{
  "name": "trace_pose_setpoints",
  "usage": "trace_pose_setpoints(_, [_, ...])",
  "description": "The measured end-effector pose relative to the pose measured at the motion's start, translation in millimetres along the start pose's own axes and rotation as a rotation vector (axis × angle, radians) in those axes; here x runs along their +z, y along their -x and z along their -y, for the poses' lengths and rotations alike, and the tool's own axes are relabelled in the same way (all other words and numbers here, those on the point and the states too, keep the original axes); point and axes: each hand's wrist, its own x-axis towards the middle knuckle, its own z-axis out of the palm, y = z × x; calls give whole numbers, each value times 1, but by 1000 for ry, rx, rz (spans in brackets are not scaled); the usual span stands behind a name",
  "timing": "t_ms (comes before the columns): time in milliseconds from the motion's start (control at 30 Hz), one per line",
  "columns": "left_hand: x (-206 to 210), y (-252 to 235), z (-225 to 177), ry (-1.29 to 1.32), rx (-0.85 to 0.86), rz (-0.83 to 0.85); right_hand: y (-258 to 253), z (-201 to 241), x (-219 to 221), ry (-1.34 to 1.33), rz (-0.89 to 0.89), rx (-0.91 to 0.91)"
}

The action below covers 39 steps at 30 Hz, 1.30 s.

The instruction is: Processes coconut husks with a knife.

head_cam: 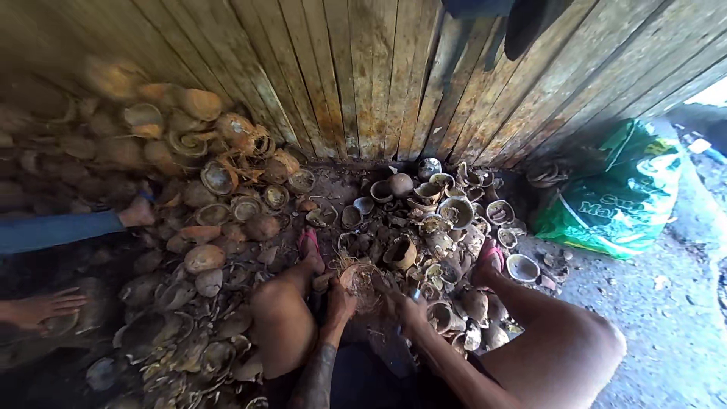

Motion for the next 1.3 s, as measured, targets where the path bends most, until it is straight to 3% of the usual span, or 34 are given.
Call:
trace_pose_setpoints(167, [3,-4,7,42,-6,-9,-62,-10,-11,166,207,-117])
trace_pose_setpoints(300, [2,-10,11,64,3,39,-81,-10,-14,334,386,-590])
trace_pose_setpoints(400, [2,-8,12,96,8,20,-75,-4,-7,426,423,-709])
trace_pose_setpoints(467, [7,0,11,114,28,-19,-49,3,-7,469,343,-636])
trace_pose_setpoints(600, [13,6,7,120,49,-83,4,14,-15,325,140,-240])
trace_pose_setpoints(667, [12,2,5,91,34,-71,5,10,-13,153,87,-3])
trace_pose_setpoints(733, [10,-1,5,73,5,-30,-15,2,-2,75,38,116])
trace_pose_setpoints(867, [3,-4,5,78,-11,-13,-52,-15,2,104,87,-11])
trace_pose_setpoints(1000, [3,-3,6,92,-5,0,-65,-27,-6,132,210,-281])
trace_pose_setpoints(1067, [-1,1,5,115,-34,48,-58,-20,-4,102,229,-143])
trace_pose_setpoints(1167, [-33,16,-28,134,25,106,-28,26,-3,-159,280,318])
trace_pose_setpoints(1200, [-54,25,-51,68,93,107,-20,40,-9,-312,359,354])
trace_pose_setpoints(1300, [-104,25,-119,-179,225,76,0,71,-34,-650,475,197])
